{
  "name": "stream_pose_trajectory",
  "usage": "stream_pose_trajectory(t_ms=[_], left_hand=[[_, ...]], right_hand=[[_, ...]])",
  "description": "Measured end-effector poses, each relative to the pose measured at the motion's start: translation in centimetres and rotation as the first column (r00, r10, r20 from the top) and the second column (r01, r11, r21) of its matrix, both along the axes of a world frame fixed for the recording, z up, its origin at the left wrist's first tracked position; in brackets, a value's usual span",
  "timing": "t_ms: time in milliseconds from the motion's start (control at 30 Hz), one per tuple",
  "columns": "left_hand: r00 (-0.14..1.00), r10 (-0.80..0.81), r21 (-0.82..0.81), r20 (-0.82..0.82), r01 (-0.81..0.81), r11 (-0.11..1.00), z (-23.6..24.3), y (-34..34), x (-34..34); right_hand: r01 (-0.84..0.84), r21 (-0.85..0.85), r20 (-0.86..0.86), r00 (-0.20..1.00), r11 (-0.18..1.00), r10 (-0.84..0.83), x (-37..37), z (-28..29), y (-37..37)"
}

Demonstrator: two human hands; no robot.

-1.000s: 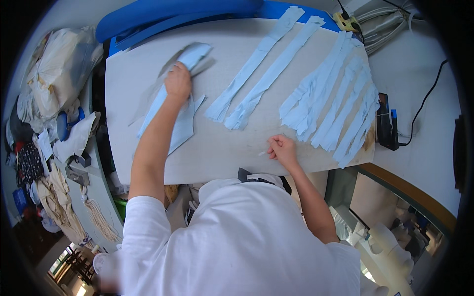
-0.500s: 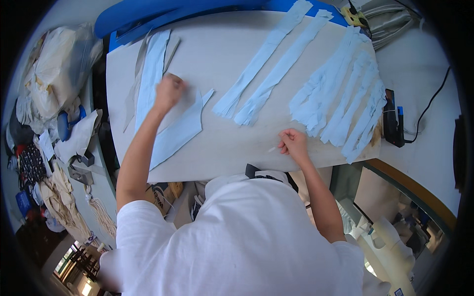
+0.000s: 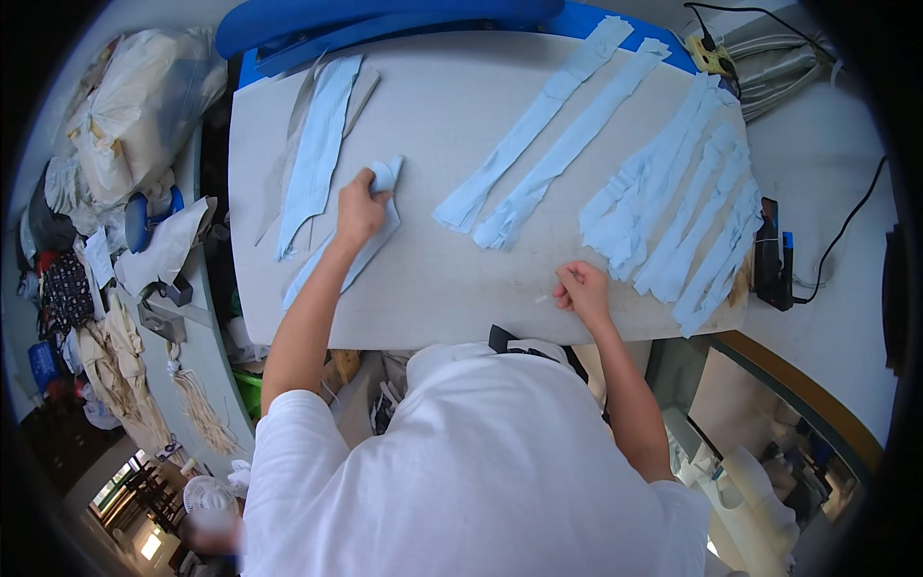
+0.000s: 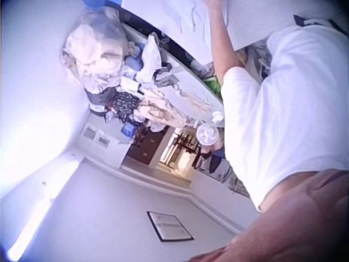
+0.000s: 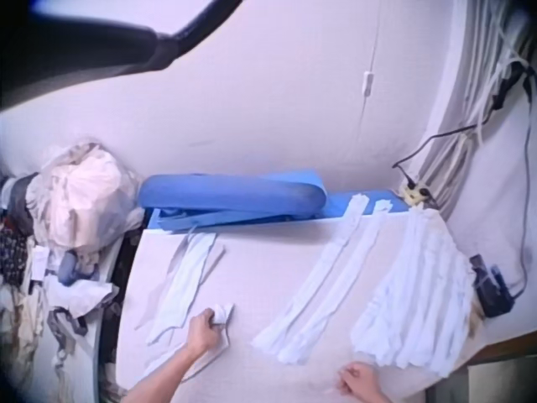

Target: The person folds a light blue garment and places it into a white bin. They then unfold a beige garment, smooth it out on the table, and fold it. Finally, they arrange several light blue fabric strips on the table, aligning them in parallel rows.

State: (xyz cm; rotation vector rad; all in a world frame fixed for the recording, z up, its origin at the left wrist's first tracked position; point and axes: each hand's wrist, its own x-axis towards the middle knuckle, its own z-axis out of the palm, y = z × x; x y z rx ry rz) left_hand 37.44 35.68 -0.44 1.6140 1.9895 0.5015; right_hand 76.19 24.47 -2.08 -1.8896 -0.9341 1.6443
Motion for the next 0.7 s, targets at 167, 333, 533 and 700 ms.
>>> stream_pose_trajectory(t_ms=[167,333,533,700], left_hand=[[0.992,0.078,0.183,0.100,-0.095,0.978,-0.7,4.8,-3.7],[0.973,0.078,0.017,0.219,-0.084,0.996,-1.0,8.7,-5.0],[0.964,0.083,0.047,0.252,-0.098,0.994,-1.6,11.0,-5.1],[0.978,0.037,0.094,0.203,-0.057,0.994,-2.4,11.9,-5.4]], right_hand=[[0.006,0.024,-0.016,1.000,1.000,-0.006,0.0,0.0,-0.1],[0.019,0.031,-0.018,1.000,0.999,-0.018,0.0,0.3,-0.1],[0.016,0.050,-0.006,1.000,0.999,-0.016,-0.1,0.0,-0.2],[0.023,0.031,0.001,1.000,0.999,-0.023,-0.1,0.1,-0.2]])
